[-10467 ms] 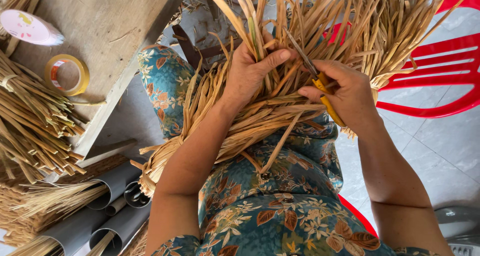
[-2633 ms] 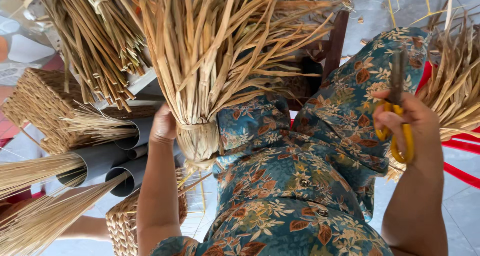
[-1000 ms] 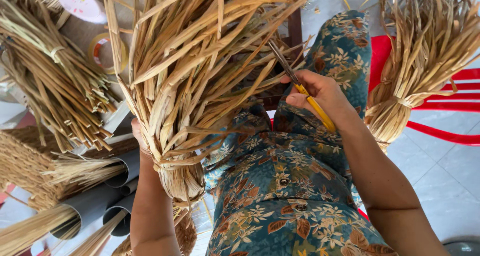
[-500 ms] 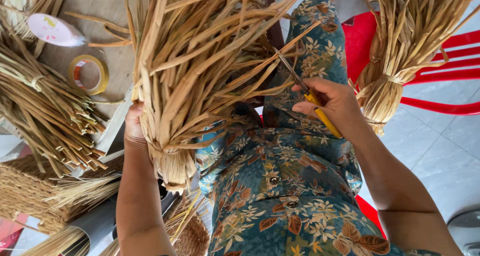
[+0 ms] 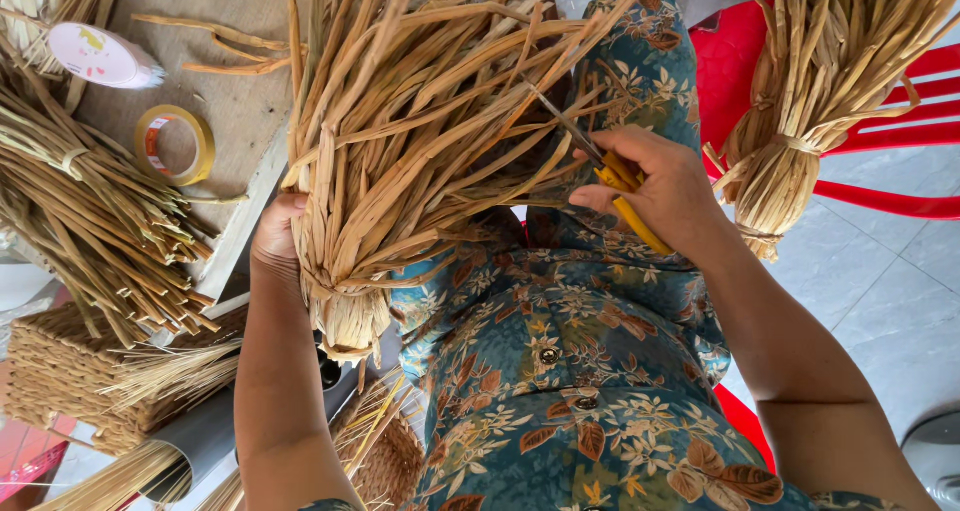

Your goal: The person sits on a chair with a bundle of dried palm leaves across their lap and trims the leaf ends with yellow-handled scissors. They rotate and reposition the bundle by hand to reach different sections, cutting off excess tips and letting trimmed pieces fall to the floor.

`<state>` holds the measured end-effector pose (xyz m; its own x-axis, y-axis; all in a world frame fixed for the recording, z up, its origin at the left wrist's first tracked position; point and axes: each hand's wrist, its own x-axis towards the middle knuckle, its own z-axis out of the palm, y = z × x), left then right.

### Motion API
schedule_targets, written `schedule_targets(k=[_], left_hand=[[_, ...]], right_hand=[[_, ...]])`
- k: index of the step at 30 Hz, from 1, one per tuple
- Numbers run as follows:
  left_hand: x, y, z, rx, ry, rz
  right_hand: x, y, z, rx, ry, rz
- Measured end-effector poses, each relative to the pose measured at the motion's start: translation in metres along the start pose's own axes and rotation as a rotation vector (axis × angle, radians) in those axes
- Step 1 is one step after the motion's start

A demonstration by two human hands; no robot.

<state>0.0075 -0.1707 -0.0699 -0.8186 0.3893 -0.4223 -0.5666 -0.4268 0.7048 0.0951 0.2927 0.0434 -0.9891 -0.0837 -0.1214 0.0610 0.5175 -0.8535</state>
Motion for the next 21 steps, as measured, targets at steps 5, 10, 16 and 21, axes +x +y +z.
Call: schedule_targets(k=[5,10,16,21], left_hand=[[-0.020,0.020,0.030,0.202,0.031,-0.016],[-0.050,0.059,0.098,0.912,0.252,0.433],[-0.058,0.014,0.194,1.220,0.136,0.895],[-0.012,-0.017,0.236,1.682,0.120,1.049]], right_hand=[[0.001,-0.006,0.000,0.086,-0.028,0.208],[-0.005,0.002,0.004,-0.017,0.053,-0.111],[-0.007,0.008,0.010,-0.023,0.048,-0.120],[-0.012,0.010,0.009,0.059,0.058,-0.106]])
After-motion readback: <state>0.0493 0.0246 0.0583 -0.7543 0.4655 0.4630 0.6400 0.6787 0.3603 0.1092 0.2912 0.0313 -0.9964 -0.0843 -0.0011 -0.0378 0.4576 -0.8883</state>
